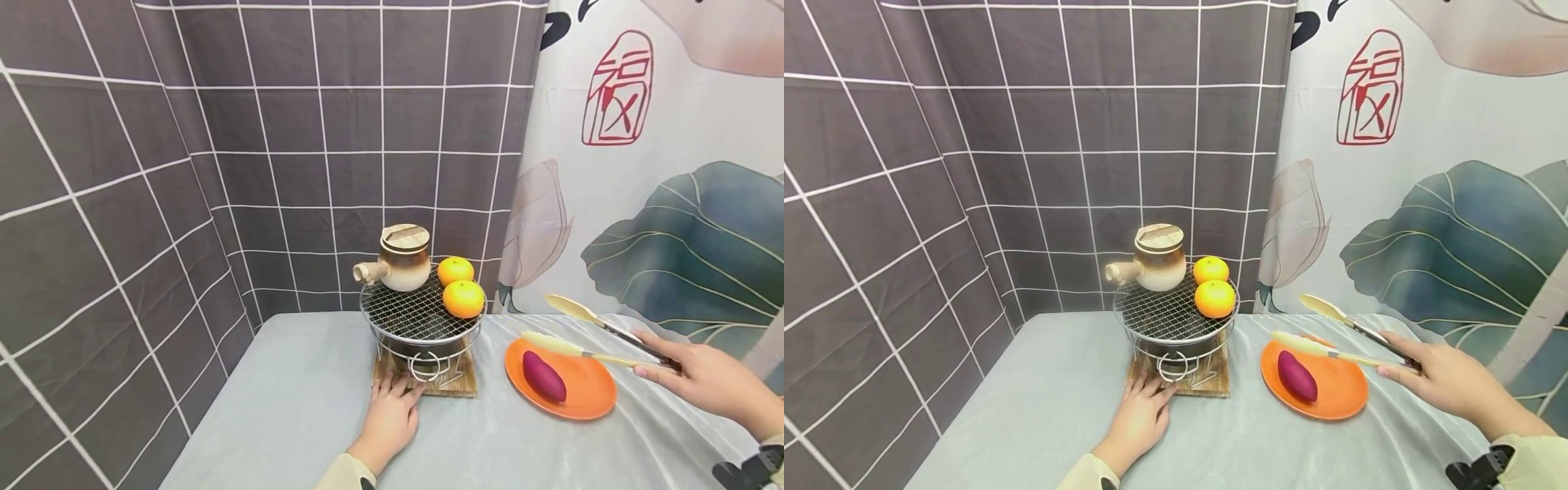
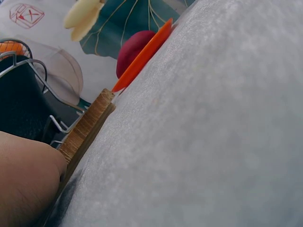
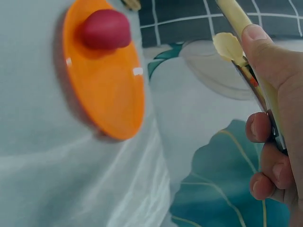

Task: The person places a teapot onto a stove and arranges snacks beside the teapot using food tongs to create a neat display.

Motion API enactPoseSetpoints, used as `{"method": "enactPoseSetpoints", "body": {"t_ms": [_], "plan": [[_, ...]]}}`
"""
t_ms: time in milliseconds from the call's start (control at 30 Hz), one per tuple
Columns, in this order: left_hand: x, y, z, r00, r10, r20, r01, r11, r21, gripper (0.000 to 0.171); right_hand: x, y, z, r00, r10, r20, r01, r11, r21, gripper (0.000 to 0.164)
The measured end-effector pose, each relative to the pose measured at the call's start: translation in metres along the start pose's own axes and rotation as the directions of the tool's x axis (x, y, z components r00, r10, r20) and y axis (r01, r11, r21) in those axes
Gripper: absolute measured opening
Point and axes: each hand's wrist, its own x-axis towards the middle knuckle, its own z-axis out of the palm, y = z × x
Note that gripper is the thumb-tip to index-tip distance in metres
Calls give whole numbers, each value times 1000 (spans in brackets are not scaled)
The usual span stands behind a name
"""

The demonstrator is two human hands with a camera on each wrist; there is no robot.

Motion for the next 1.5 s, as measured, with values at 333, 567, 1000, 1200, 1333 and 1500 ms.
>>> {"method": "enactPoseSetpoints", "body": {"t_ms": [333, 567, 1000, 1200, 1333, 1500], "plan": [[-1, 0, -2, 1000, 0, 1, 0, 1000, 10, 39, -15, 0, 36, 999, -14, 34, 13, 999, 30, 67], [0, 1, -2, 1000, 2, 1, -2, 1000, 9, 38, -22, 1, 53, 998, -16, 67, 14, 999, 32, 67], [-1, -1, 0, 1000, 8, 3, -8, 1000, 6, 39, -32, 2, 73, 999, -12, 37, 11, 1000, 26, 61], [0, -2, 1, 1000, 23, -20, -23, 1000, 11, 38, -31, 1, 75, 999, -2, 42, 1, 1000, 28, 62], [-1, -2, 2, 999, 30, -37, -29, 1000, 7, 38, -30, 0, 76, 999, 8, 37, -9, 1000, 26, 61], [-2, -2, 6, 999, 31, -41, -30, 999, 9, 37, -30, 1, 77, 1000, -1, 16, 1, 1000, 12, 59]]}}
